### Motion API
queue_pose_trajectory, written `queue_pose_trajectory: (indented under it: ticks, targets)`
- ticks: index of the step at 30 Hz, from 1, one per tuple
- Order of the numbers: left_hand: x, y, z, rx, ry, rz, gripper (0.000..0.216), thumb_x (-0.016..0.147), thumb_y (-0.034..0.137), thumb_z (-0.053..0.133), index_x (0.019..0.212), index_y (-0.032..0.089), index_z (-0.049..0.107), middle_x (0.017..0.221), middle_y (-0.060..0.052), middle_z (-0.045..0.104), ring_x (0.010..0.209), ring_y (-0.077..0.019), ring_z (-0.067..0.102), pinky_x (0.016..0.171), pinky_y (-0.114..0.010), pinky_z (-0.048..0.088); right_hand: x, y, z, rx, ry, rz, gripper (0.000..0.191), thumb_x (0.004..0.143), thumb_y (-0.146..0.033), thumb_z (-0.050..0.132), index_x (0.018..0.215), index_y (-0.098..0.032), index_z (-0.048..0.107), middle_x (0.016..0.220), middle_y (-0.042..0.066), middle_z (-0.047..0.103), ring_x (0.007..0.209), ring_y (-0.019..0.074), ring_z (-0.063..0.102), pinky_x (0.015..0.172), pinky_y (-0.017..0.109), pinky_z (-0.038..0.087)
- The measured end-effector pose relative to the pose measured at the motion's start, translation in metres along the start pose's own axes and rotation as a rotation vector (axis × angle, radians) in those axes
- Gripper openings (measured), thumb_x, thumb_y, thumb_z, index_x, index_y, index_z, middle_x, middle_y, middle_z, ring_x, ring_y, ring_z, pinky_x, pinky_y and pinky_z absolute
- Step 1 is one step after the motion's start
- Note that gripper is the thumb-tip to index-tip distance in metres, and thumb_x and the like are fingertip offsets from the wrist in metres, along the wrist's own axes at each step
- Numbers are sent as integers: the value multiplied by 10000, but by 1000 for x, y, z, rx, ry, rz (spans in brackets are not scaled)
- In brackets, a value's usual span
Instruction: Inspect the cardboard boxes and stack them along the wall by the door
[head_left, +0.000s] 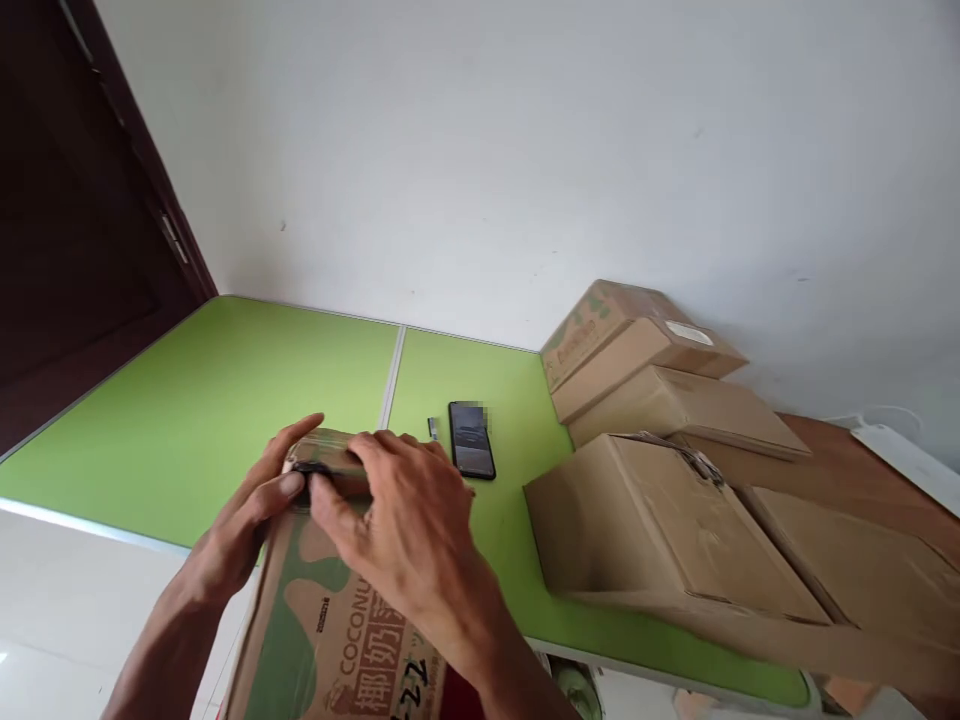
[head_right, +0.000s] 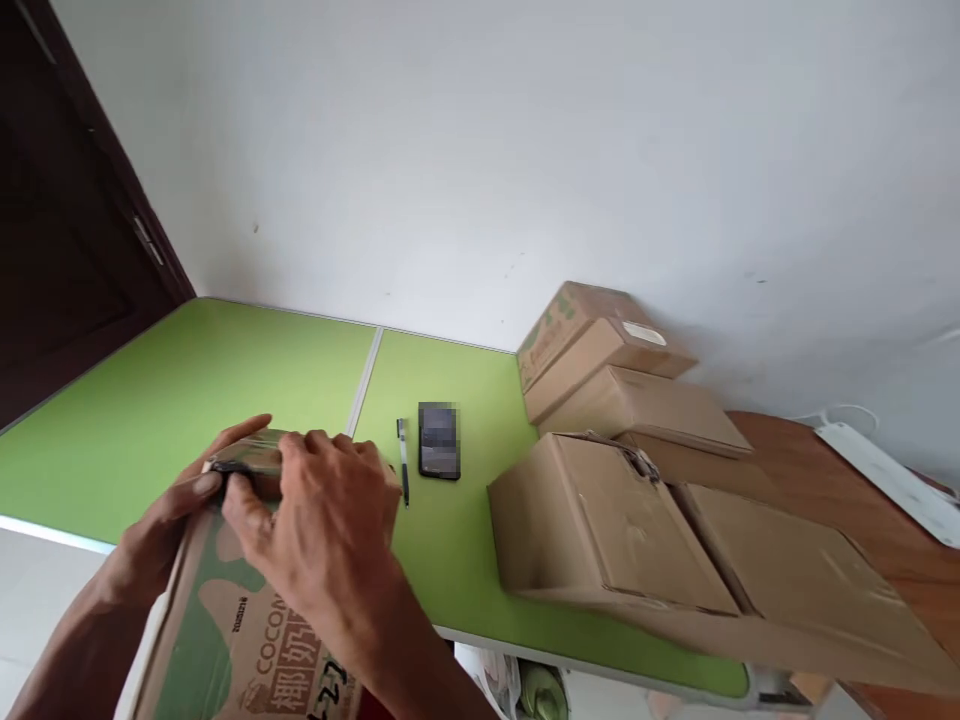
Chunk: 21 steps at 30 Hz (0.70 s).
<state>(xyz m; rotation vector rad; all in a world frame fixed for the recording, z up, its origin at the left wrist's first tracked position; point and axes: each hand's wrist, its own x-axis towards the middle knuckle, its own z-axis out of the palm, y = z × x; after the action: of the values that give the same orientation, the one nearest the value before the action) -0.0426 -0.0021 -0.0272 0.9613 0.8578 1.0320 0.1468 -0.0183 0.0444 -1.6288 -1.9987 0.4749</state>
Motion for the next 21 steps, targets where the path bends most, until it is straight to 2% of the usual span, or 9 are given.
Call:
queue_pose_trajectory:
  ticks: [5,8,11,12,14,15,17,19,21]
  targets:
    - [-3,12,4,103,79,-63,744,913,585,747,1582,339,536,1431,-36,764,1287,-389,723,971,-361,631,7,-13,11,-72,97,8,270,928,-467,632,911,-216,729,871,72,785,792,266,707,804,440,565]
    - [-3,15,5,144,99,-78,741,898,572,756,1571,346,543,1367,-33,791,1223,-384,753,909,-353,652,4,-9,9,28,115,-77,254,970,-430,629,969,-210,755,910,64,807,835,258,726,867,443,578]
    - [-2,18,1,128,139,-116,808,863,617,767,1580,324,540,1316,-66,808,1141,-427,782,819,-412,680,-2,17,3,323,268,-221,339,1053,-473,578,1182,-210,751,1164,76,829,1044,241,758,961,410,588]
    - [-2,19,-1,111,158,-129,823,851,627,773,1578,315,545,1295,-72,816,1119,-434,789,804,-425,683,-4,32,1,383,367,-194,375,1065,-508,566,1206,-206,738,1202,91,820,1073,238,756,944,392,595]
    - [-3,19,-3,82,188,-152,841,841,632,784,1582,314,546,1268,-73,826,1098,-437,795,804,-438,683,-6,68,2,330,498,22,399,1076,-554,537,1116,-204,725,1086,116,814,959,243,758,817,367,592]
    - [-3,17,-4,68,190,-158,857,838,642,787,1593,324,537,1277,-72,824,1107,-441,792,820,-449,683,-6,87,5,233,485,177,382,1085,-543,522,1023,-215,708,963,106,798,839,241,742,731,354,563]
    - [-4,12,-5,64,166,-139,917,820,693,795,1621,354,505,1349,-70,799,1182,-465,760,896,-493,675,-6,118,16,14,253,398,297,1070,-423,556,857,-240,654,804,91,755,706,247,715,646,342,482]
    - [-4,5,-8,95,115,-88,998,777,743,812,1641,370,479,1446,-71,749,1318,-505,679,1036,-557,626,-7,135,28,-79,124,470,276,1003,-294,622,732,-260,581,729,98,728,677,273,729,614,341,420]
    - [-4,-2,-16,152,52,-41,1049,755,764,816,1659,367,462,1541,-82,678,1452,-542,555,1163,-617,529,-8,139,39,-83,124,464,329,972,-237,614,667,-286,501,692,95,708,674,285,743,595,341,377]
